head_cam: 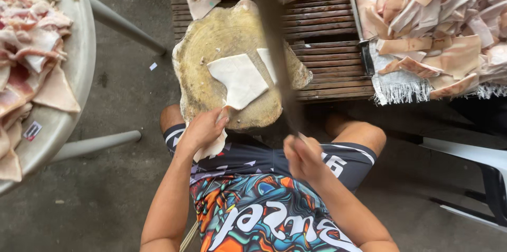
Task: The person is slicing pieces of pork skin into strips using a large knife on a wooden cutting board.
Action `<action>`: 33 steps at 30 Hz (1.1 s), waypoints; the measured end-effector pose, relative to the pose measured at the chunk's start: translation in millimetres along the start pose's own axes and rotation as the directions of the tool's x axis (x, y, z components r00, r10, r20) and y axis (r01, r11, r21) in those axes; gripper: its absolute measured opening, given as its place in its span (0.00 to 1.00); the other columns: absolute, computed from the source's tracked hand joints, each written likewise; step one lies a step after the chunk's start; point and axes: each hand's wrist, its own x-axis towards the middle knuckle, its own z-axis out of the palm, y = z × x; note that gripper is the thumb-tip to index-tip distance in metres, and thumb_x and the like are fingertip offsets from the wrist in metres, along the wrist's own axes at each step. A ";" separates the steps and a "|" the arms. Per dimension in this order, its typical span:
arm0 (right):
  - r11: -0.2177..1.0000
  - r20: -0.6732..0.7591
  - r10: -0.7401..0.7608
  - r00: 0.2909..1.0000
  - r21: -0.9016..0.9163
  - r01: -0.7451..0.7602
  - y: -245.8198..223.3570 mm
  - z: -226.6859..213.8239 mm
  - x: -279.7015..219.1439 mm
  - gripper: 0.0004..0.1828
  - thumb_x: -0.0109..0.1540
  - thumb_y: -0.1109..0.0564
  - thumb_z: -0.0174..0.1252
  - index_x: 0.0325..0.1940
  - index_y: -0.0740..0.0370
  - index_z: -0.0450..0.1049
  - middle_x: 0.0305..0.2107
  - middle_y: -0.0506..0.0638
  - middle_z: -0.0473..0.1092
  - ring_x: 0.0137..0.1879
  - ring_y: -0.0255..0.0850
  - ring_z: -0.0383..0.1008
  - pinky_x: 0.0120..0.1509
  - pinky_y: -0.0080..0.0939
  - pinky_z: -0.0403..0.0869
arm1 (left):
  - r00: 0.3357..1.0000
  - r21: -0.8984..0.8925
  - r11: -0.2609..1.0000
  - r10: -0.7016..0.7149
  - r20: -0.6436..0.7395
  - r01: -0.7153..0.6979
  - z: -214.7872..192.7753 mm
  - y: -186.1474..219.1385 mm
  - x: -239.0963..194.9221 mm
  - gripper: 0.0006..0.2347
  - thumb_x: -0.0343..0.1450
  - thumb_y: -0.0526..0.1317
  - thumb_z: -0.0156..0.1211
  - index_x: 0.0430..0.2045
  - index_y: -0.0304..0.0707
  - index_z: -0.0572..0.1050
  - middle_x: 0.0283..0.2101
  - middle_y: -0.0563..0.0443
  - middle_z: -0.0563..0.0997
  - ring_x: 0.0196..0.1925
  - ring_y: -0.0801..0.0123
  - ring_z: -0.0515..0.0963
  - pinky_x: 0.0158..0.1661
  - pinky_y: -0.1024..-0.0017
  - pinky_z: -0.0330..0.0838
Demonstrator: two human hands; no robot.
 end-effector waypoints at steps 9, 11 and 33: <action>0.524 0.242 0.833 0.498 -0.052 -0.850 47.5 8.2 -43.6 0.34 0.69 0.53 0.49 0.80 0.41 0.55 0.24 0.55 0.66 0.25 0.46 0.68 0.31 0.47 0.71 | 0.998 -0.055 0.998 -0.001 -0.056 -0.002 -4.8 10.5 -14.8 0.14 0.72 0.45 0.57 0.46 0.35 0.73 0.35 0.27 0.81 0.43 0.34 0.79 0.45 0.46 0.72; 0.296 0.338 0.879 0.337 0.169 -0.940 50.8 -3.0 -33.8 0.34 0.69 0.53 0.47 0.81 0.39 0.54 0.21 0.53 0.62 0.22 0.38 0.63 0.29 0.45 0.70 | 0.999 -0.054 0.999 -0.001 -0.045 -0.002 -3.4 12.3 -12.2 0.14 0.71 0.46 0.58 0.44 0.35 0.74 0.35 0.28 0.81 0.43 0.35 0.80 0.45 0.47 0.72; 0.901 0.213 0.397 0.893 0.097 -0.424 -27.8 0.4 -10.2 0.34 0.71 0.63 0.48 0.80 0.47 0.53 0.25 0.49 0.67 0.25 0.37 0.67 0.31 0.33 0.72 | 0.995 0.041 0.995 0.093 -0.028 -0.092 2.3 10.1 -12.8 0.11 0.71 0.43 0.59 0.40 0.34 0.74 0.35 0.29 0.81 0.41 0.34 0.79 0.43 0.44 0.71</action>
